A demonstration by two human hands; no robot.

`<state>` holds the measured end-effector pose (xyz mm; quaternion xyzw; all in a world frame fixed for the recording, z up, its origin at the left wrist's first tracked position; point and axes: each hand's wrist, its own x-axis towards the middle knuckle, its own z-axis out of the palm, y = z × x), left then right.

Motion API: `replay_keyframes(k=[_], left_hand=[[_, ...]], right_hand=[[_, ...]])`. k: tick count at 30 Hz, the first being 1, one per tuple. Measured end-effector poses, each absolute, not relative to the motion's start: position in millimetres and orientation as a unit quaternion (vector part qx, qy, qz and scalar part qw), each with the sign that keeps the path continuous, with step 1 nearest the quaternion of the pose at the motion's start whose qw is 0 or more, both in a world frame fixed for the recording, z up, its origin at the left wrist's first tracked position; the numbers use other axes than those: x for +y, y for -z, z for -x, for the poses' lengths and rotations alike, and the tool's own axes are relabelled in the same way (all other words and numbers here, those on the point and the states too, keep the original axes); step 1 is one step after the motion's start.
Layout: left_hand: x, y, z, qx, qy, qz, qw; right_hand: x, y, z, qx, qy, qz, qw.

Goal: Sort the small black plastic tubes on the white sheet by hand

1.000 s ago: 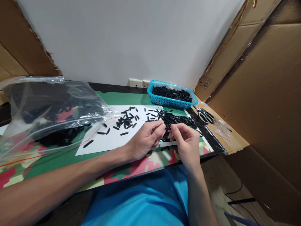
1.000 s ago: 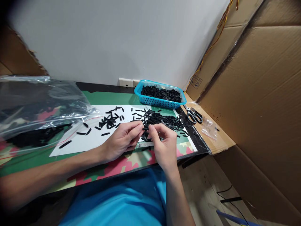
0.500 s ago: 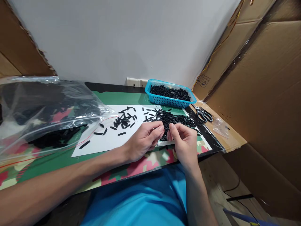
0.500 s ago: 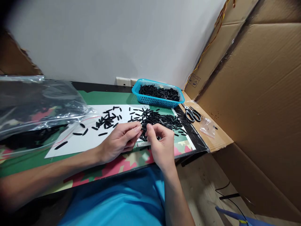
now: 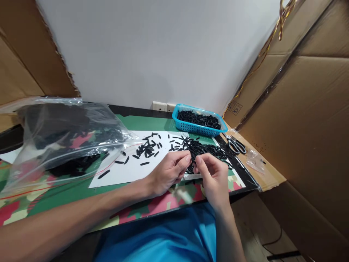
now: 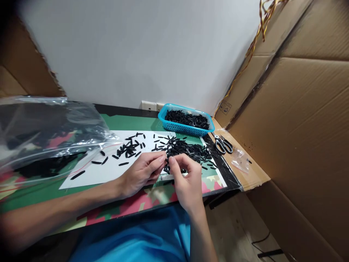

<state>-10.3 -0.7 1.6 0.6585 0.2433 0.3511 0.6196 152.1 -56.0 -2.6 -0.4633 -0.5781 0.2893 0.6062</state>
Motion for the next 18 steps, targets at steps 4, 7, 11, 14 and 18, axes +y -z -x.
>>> replay_keyframes(k=[4,7,11,14,18], left_hand=[[-2,-3,11,0.243,-0.371,-0.64,0.627],[-2,-5,11,0.247,-0.369,-0.598,0.668],[3,-3,11,0.241,-0.378,-0.578,0.681],[7,-1,11,0.253,-0.393,-0.573,0.674],[8,1,10,0.269,-0.397,-0.564,0.672]], right_hand=[[-60,2,-150,-0.63,-0.215,0.471,0.579],[-56,-9,-151,-0.625,-0.116,0.458,0.622],[-27,-49,-156,-0.528,0.044,0.383,0.757],[2,-74,-161,-0.579,0.094,0.439,0.681],[0,-64,-160,-0.569,0.045,0.489,0.66]])
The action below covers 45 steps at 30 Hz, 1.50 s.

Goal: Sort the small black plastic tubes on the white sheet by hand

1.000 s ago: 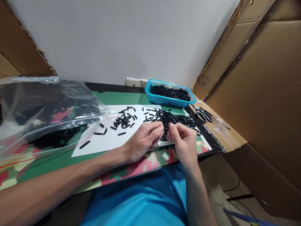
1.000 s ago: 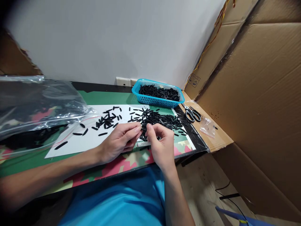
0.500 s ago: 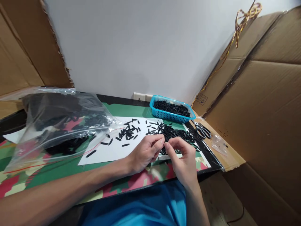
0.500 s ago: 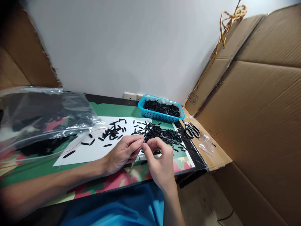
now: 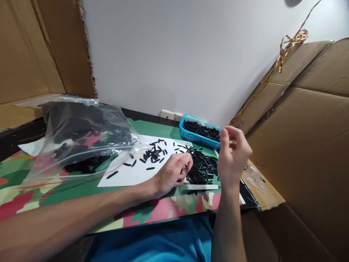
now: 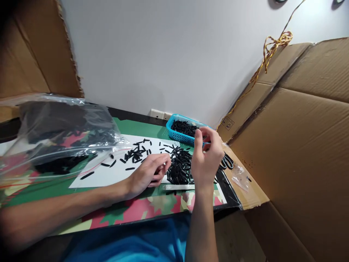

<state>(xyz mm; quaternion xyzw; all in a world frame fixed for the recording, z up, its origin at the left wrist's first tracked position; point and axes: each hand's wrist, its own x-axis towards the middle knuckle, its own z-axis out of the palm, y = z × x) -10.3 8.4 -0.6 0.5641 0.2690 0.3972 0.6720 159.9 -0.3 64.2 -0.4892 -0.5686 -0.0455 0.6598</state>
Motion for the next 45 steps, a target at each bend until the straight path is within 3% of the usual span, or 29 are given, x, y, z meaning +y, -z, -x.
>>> replay_keyframes(k=[3,12,23,32,40,45], left_hand=[[8,0,10,0.26,-0.375,-0.568,0.684],[7,-3,9,0.221,-0.323,-0.547,0.74],[2,0,7,0.243,-0.361,-0.608,0.664],[6,-2,8,0.258,-0.355,-0.602,0.667],[-2,-5,8,0.236,-0.351,-0.626,0.656],[-1,-2,8,0.239,-0.359,-0.637,0.639]], right_hand=[[-32,-37,-154,-0.562,0.009,0.461,0.687],[-61,-7,-143,-0.705,-0.184,0.463,0.505],[-64,-6,-133,-0.734,-0.215,0.474,0.437],[-62,-7,-145,-0.604,-0.238,0.481,0.59],[-55,4,-154,-0.536,-0.289,0.478,0.634],[-51,7,-157,-0.446,-0.323,0.425,0.719]])
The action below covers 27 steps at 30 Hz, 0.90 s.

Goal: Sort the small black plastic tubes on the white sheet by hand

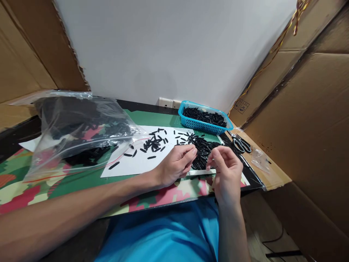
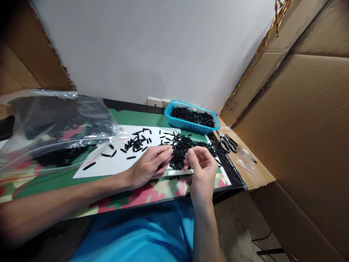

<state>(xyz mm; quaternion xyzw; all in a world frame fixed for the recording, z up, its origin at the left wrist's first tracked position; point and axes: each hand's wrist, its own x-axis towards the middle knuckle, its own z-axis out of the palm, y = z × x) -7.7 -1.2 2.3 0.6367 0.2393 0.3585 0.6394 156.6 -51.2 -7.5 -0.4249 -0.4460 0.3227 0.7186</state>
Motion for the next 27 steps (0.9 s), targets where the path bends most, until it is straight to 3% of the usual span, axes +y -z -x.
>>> replay_keyframes(k=[3,11,27], left_hand=[[0.3,0.4,7.9,0.237,-0.363,-0.638,0.636],[0.2,-0.8,9.0,0.238,-0.36,-0.65,0.625],[4.2,-0.1,8.7,0.243,-0.361,-0.693,0.575]], right_hand=[[-50.9,7.2,-161.8,-0.437,-0.309,0.417,0.734],[-53.6,5.9,-157.8,-0.554,-0.293,0.452,0.635],[-50.4,8.3,-154.4,-0.53,-0.34,0.428,0.648]])
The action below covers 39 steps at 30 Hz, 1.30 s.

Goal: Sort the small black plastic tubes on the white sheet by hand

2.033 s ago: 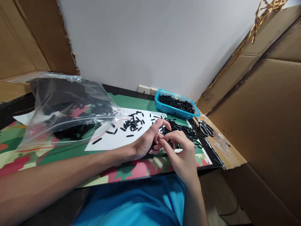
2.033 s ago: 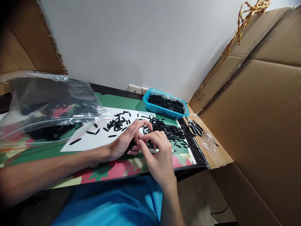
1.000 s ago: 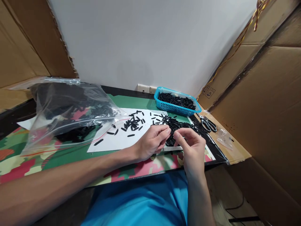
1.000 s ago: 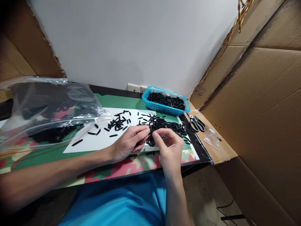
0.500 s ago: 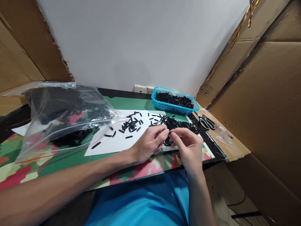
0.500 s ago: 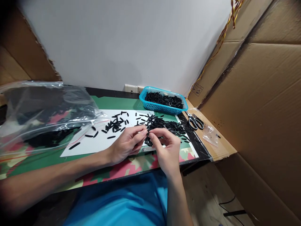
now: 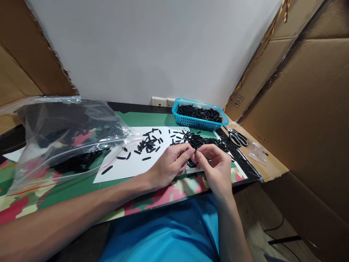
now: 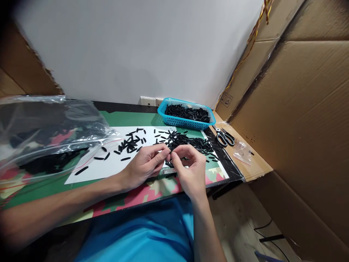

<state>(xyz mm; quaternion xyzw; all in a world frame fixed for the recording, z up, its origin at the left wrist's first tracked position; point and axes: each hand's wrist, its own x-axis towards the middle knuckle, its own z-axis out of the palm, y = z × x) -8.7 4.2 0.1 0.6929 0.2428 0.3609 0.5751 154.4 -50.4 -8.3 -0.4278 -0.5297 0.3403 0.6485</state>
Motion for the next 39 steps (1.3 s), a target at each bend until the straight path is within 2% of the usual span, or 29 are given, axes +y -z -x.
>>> replay_keyframes(k=[5,10,16,22,29,39], left_hand=[[3,-1,9,0.249,-0.365,-0.692,0.571],[0,-5,7,0.257,-0.364,-0.674,0.589],[2,-4,8,0.262,-0.367,-0.692,0.564],[2,-4,9,0.256,-0.356,-0.721,0.536],[1,-2,8,0.259,-0.362,-0.692,0.568],[0,-5,7,0.26,-0.372,-0.681,0.574]], right_hand=[[-48,11,-155,-0.505,-0.37,0.411,0.663],[-48,11,-159,-0.467,-0.326,0.432,0.7],[-52,7,-159,-0.559,-0.303,0.446,0.63],[-51,14,-150,-0.519,-0.273,0.423,0.691],[-48,15,-158,-0.426,-0.262,0.461,0.733],[-52,9,-159,-0.573,-0.246,0.446,0.642]])
